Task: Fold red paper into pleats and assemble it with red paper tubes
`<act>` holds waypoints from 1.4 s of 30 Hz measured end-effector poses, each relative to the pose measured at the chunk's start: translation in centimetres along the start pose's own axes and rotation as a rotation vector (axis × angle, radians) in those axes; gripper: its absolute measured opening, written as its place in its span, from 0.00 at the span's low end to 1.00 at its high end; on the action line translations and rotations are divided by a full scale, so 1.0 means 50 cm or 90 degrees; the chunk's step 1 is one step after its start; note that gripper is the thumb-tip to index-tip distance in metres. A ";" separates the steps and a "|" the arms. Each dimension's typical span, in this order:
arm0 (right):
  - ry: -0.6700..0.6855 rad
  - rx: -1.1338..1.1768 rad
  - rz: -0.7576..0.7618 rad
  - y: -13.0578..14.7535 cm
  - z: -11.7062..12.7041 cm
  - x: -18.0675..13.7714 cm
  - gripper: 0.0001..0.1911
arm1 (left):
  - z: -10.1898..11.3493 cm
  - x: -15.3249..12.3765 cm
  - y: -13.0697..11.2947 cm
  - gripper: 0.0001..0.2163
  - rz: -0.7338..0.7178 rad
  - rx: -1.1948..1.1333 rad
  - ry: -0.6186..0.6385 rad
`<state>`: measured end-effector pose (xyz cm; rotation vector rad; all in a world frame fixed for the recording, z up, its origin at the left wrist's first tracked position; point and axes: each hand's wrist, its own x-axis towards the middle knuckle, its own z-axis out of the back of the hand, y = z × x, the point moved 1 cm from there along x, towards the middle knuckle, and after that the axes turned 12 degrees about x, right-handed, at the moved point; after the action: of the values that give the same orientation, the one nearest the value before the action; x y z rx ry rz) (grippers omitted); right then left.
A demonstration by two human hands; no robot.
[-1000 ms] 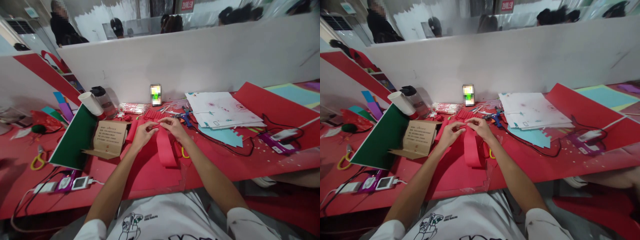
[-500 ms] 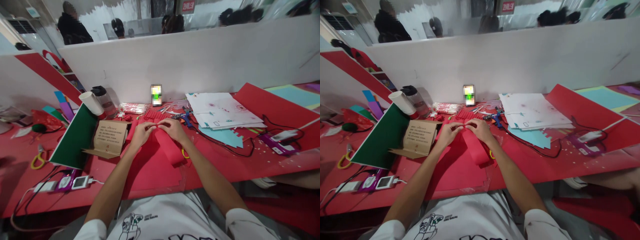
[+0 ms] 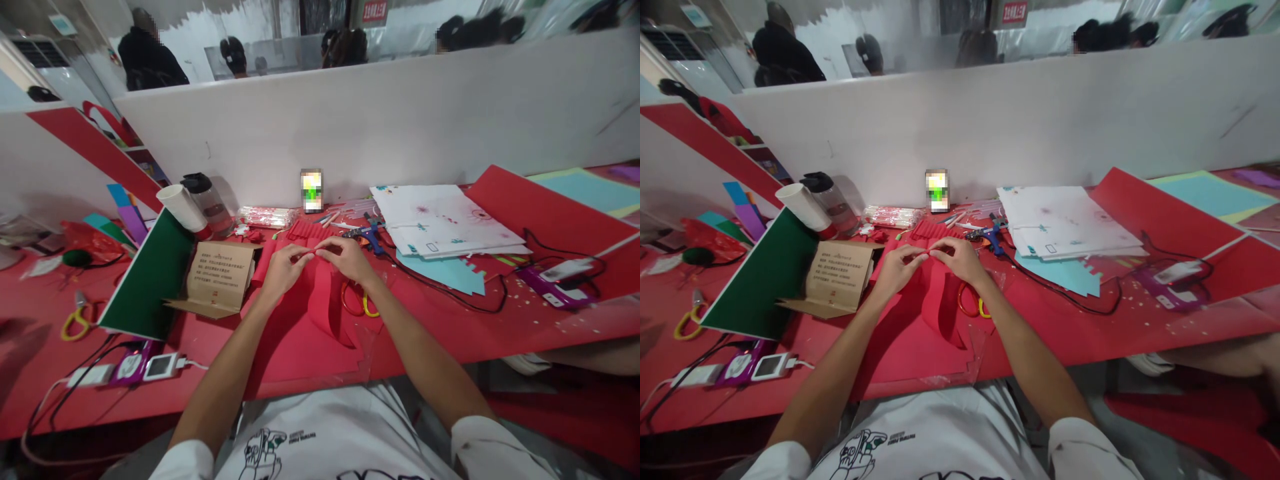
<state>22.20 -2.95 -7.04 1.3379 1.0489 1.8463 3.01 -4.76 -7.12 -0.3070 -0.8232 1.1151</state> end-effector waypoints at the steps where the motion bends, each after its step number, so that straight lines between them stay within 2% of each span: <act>1: 0.000 0.003 0.000 0.000 0.000 0.000 0.10 | 0.000 0.000 0.001 0.12 0.003 -0.014 0.002; 5: 0.002 0.004 -0.005 -0.001 0.000 -0.001 0.10 | -0.001 0.002 0.000 0.11 0.012 -0.050 -0.003; 12: 0.026 -0.003 -0.010 -0.005 -0.006 -0.002 0.10 | -0.001 -0.001 -0.003 0.12 0.016 -0.030 0.005; 21: 0.029 0.083 -0.060 -0.028 0.011 0.002 0.13 | 0.001 0.006 0.012 0.12 0.043 -0.091 0.022; 25: 0.032 0.073 -0.064 -0.024 0.011 0.003 0.14 | 0.008 0.006 0.017 0.11 0.045 -0.022 0.012; 29: 0.030 -0.021 -0.002 -0.009 0.004 0.001 0.10 | 0.008 0.006 0.020 0.12 0.031 -0.009 0.025; 34: 0.042 -0.140 0.126 -0.005 -0.006 -0.001 0.10 | 0.000 0.010 0.005 0.17 0.072 -0.173 0.087; 39: 0.077 -0.150 0.203 -0.016 -0.006 -0.003 0.10 | 0.000 0.010 -0.003 0.21 0.167 -0.308 0.134; 42: 0.094 -0.137 0.197 -0.013 -0.004 -0.004 0.09 | 0.000 0.010 0.003 0.20 0.209 -0.343 0.146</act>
<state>22.08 -2.87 -7.74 1.3062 0.7162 2.2441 3.00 -4.27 -7.00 -1.0326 -0.8761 1.1177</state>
